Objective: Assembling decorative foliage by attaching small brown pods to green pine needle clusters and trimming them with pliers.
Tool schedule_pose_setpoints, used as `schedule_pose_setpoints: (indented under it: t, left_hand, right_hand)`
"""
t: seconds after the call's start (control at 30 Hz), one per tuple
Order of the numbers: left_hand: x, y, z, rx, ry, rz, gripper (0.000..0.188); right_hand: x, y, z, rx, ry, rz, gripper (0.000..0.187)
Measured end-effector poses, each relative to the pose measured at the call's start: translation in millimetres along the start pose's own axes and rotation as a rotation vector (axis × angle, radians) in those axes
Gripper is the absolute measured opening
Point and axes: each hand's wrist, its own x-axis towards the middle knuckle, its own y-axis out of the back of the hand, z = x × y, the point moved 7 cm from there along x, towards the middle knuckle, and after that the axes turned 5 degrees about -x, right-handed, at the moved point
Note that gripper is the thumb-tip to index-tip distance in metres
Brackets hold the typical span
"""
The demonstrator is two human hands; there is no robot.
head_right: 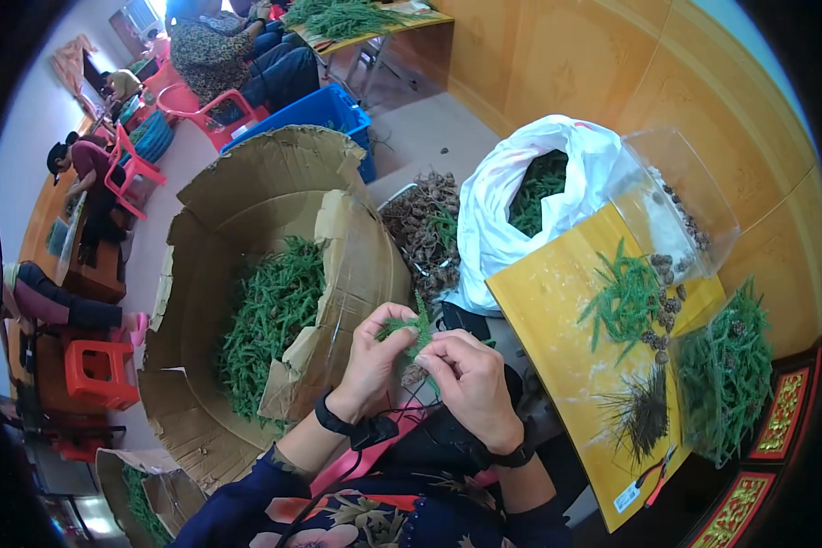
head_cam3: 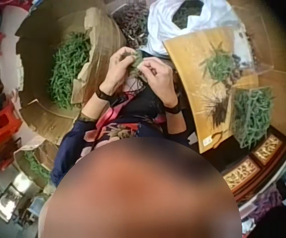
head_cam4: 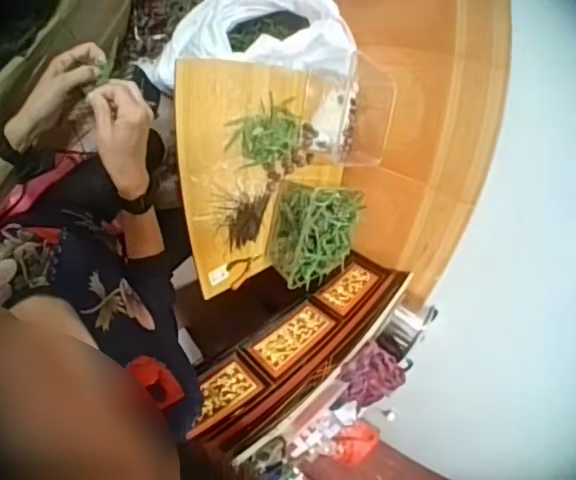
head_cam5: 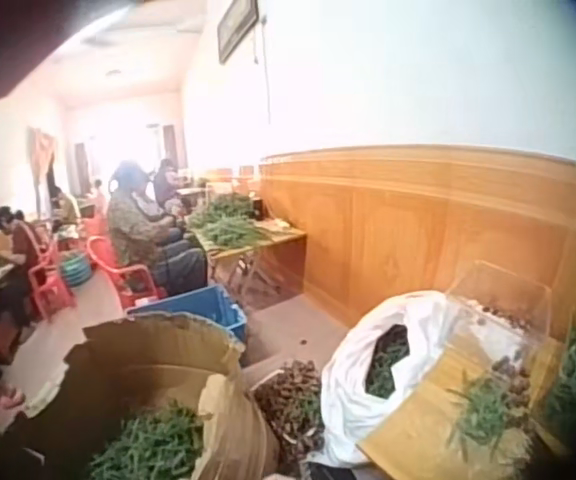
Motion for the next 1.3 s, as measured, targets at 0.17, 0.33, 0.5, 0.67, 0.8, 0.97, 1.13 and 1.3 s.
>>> schedule_pose_setpoints:
  t: [0.17,0.33,0.5,0.67,0.8,0.97,1.13,1.3]
  left_hand:
    - [-11.1,-4.0,14.9,0.539,-0.36,0.012,0.005]
    - [-22.8,-10.9,13.1,0.264,-0.083,0.032,0.007]
    - [-28.1,-35.9,-7.1,0.281,-0.012,-0.037,0.009]
    - [-47.1,-55.5,-15.7,0.319,-0.058,-0.033,0.01]
    - [-59.7,-59.8,-14.3,0.375,-0.12,-0.064,0.011]
    - [-63.1,-58.4,-11.1,0.356,-0.121,-0.114,0.015]
    - [-72.3,-64.9,-7.0,0.06,-0.007,-0.156,0.015]
    - [-67.1,-60.2,-12.0,0.199,0.004,-0.147,0.015]
  right_hand:
    - [-12.9,2.7,16.7,-0.012,0.082,0.009,0.008]
    - [-27.0,15.8,14.9,0.115,0.039,0.083,0.009]
    - [-65.3,57.0,26.0,0.217,0.072,0.456,0.009]
    - [-107.7,80.1,18.5,0.271,-0.152,0.467,0.009]
    - [-114.0,74.2,10.1,0.055,-0.111,0.351,0.009]
    - [-109.1,64.6,13.0,-0.042,-0.091,0.325,0.009]
    - [-107.5,65.0,23.3,-0.127,-0.154,0.345,0.009]
    - [-113.0,70.8,21.9,-0.203,-0.178,0.388,0.009]
